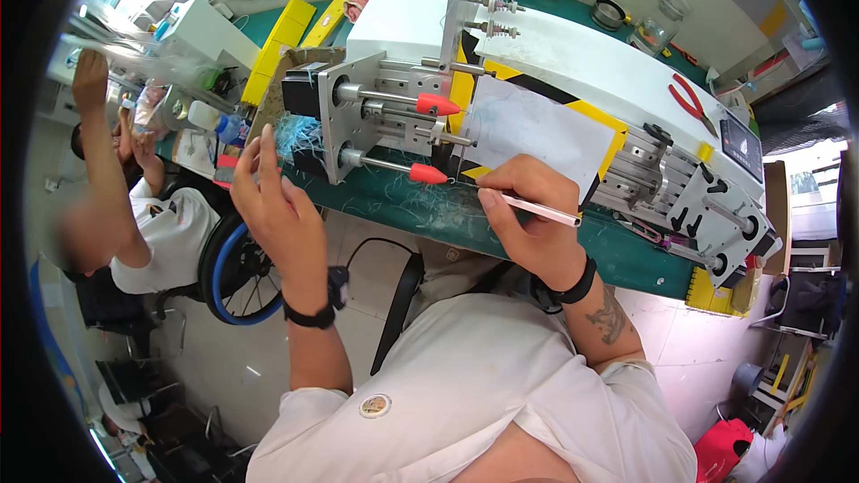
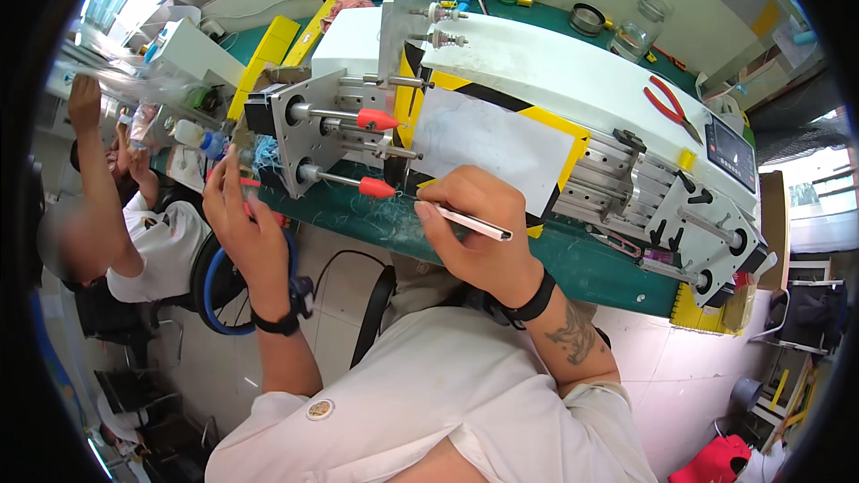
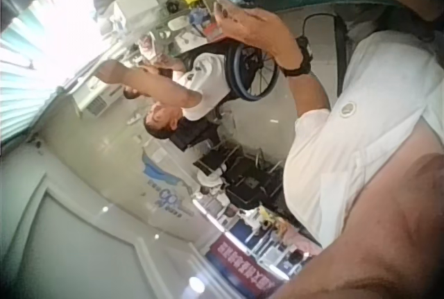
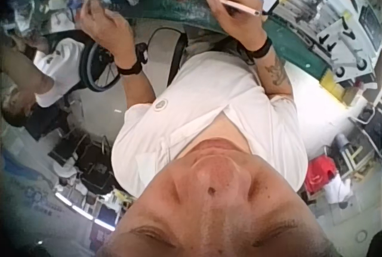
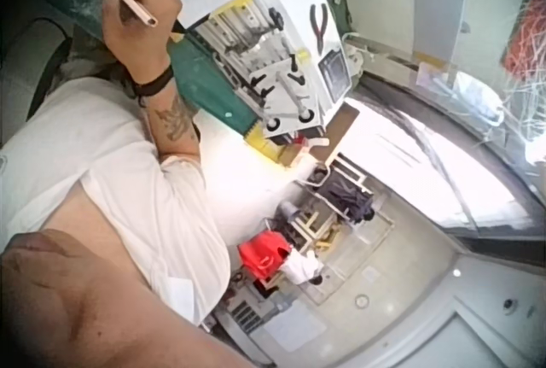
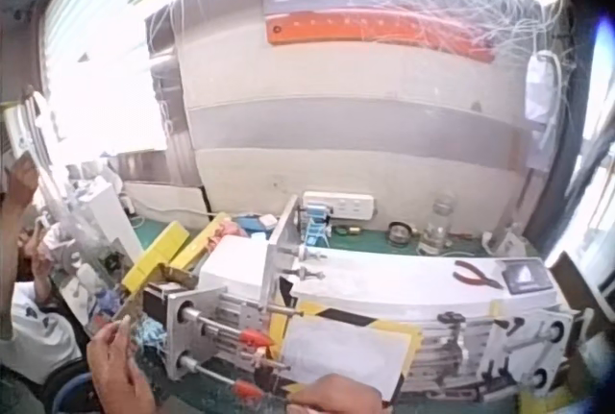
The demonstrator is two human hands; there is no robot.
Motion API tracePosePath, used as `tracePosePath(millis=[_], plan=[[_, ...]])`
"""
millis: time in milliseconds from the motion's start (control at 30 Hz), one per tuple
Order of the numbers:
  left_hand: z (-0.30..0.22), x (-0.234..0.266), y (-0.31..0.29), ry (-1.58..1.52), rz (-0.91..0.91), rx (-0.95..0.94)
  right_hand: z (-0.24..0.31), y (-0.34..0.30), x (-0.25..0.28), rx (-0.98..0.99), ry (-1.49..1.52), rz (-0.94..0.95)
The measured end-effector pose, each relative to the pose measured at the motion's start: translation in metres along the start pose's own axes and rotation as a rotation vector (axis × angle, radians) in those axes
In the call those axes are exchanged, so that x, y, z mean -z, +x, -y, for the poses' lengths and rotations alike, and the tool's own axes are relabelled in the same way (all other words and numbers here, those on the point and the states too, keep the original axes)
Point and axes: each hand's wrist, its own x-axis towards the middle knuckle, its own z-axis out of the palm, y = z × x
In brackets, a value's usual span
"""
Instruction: Manually assembling small components using a winding machine, glue, and marking tools.
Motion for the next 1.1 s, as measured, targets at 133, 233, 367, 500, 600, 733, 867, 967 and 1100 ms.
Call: tracePosePath(millis=[133, 233, 367, 500, 600, 733, 867, 967, 1100], plan=[[0.013, -0.005, 0.015, 0.051, 0.086, -0.129, -0.004, 0.003, -0.004, 0.03, -0.019, -0.019], [0.02, 0.0, 0.037, -0.069, 0.249, 0.249, -0.005, 0.003, -0.005, 0.044, -0.047, -0.018], [0.042, 0.011, 0.058, -0.244, 0.167, 0.4, -0.003, 0.002, -0.007, 0.038, -0.067, -0.004], [0.06, 0.016, 0.066, -0.587, 0.229, 0.327, -0.003, 0.001, -0.004, -0.004, -0.044, -0.003], [0.074, 0.018, 0.069, -0.771, 0.299, 0.33, 0.001, 0.002, -0.003, -0.037, -0.035, 0.0], [0.072, 0.021, 0.07, -0.768, 0.317, 0.468, 0.0, 0.0, -0.004, -0.035, -0.053, 0.008], [0.085, 0.016, 0.073, -0.615, 0.339, 0.363, 0.0, 0.0, -0.003, -0.03, -0.023, 0.004], [0.085, 0.016, 0.079, -0.466, 0.336, 0.288, 0.001, 0.002, -0.004, -0.026, -0.031, 0.008], [0.106, 0.006, 0.075, -0.573, 0.365, 0.337, 0.001, 0.001, -0.003, -0.025, -0.015, -0.001]])
